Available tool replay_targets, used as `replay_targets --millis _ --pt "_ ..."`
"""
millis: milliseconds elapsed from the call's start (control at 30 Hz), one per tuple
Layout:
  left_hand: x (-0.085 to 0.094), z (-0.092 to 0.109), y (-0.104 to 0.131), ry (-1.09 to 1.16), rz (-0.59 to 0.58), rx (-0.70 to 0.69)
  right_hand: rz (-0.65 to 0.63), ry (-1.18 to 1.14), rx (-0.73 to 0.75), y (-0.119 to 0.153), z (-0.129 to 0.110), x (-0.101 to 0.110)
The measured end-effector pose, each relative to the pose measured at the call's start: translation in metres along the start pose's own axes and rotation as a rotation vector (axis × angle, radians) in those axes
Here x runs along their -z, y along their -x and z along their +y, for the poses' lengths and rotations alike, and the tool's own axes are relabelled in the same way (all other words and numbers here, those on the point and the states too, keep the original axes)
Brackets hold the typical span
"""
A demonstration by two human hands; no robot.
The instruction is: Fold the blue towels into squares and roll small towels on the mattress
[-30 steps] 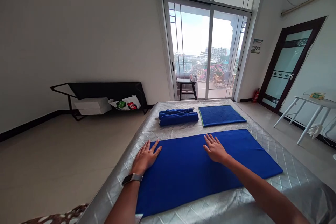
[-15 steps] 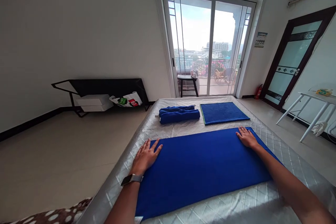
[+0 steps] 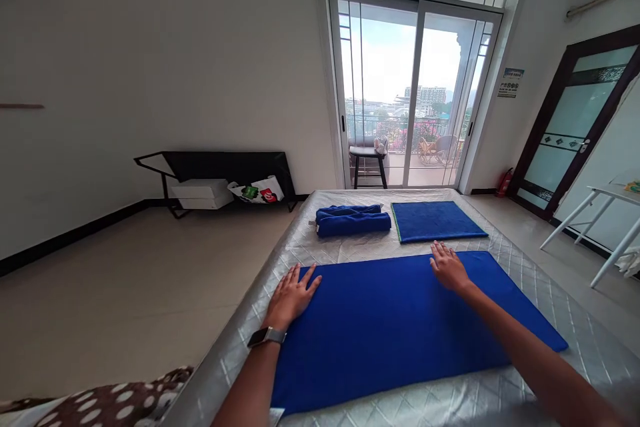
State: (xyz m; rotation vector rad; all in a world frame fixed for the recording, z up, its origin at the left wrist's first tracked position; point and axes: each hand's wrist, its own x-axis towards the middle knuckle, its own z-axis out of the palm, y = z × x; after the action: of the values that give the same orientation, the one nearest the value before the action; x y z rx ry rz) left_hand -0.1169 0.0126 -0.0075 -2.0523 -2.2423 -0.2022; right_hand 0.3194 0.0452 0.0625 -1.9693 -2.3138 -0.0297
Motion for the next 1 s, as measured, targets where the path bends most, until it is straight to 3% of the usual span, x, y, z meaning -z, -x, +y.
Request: replay_targets --millis 100,167,233,333,400,500,733,833,900,1000 --pt "-0.001 -0.001 0.001 0.001 -0.001 0.005 -0.065 -0.122 0.224 0.001 -0.084 -0.006" --pt "0.000 0.000 0.001 -0.001 -0.007 0.001 -0.091 -0.181 0.339 0.001 -0.127 -0.014" --pt "0.002 0.001 0.002 -0.003 -0.011 -0.002 -0.110 -0.213 0.400 0.001 -0.155 -0.022" --pt "0.005 0.003 0.003 0.000 -0.018 0.001 -0.130 -0.229 0.406 0.001 -0.164 -0.029" --pt "0.006 0.004 0.003 0.004 -0.015 0.002 -0.143 -0.223 0.379 0.001 -0.149 -0.029" --pt "0.006 0.004 0.003 0.001 -0.006 0.003 -0.170 -0.183 0.285 0.002 -0.102 -0.024" --pt "0.002 -0.001 0.003 -0.005 -0.023 0.001 -0.139 -0.016 -0.116 0.010 0.070 -0.014" --pt "0.001 -0.004 0.002 -0.022 -0.034 -0.021 -0.109 0.014 -0.259 0.012 0.128 -0.012" --pt "-0.001 -0.005 0.001 -0.030 -0.029 -0.017 -0.105 0.015 -0.293 0.013 0.148 -0.011" --pt "-0.002 -0.004 0.000 -0.040 -0.007 -0.023 -0.105 0.040 -0.338 0.013 0.154 -0.008"
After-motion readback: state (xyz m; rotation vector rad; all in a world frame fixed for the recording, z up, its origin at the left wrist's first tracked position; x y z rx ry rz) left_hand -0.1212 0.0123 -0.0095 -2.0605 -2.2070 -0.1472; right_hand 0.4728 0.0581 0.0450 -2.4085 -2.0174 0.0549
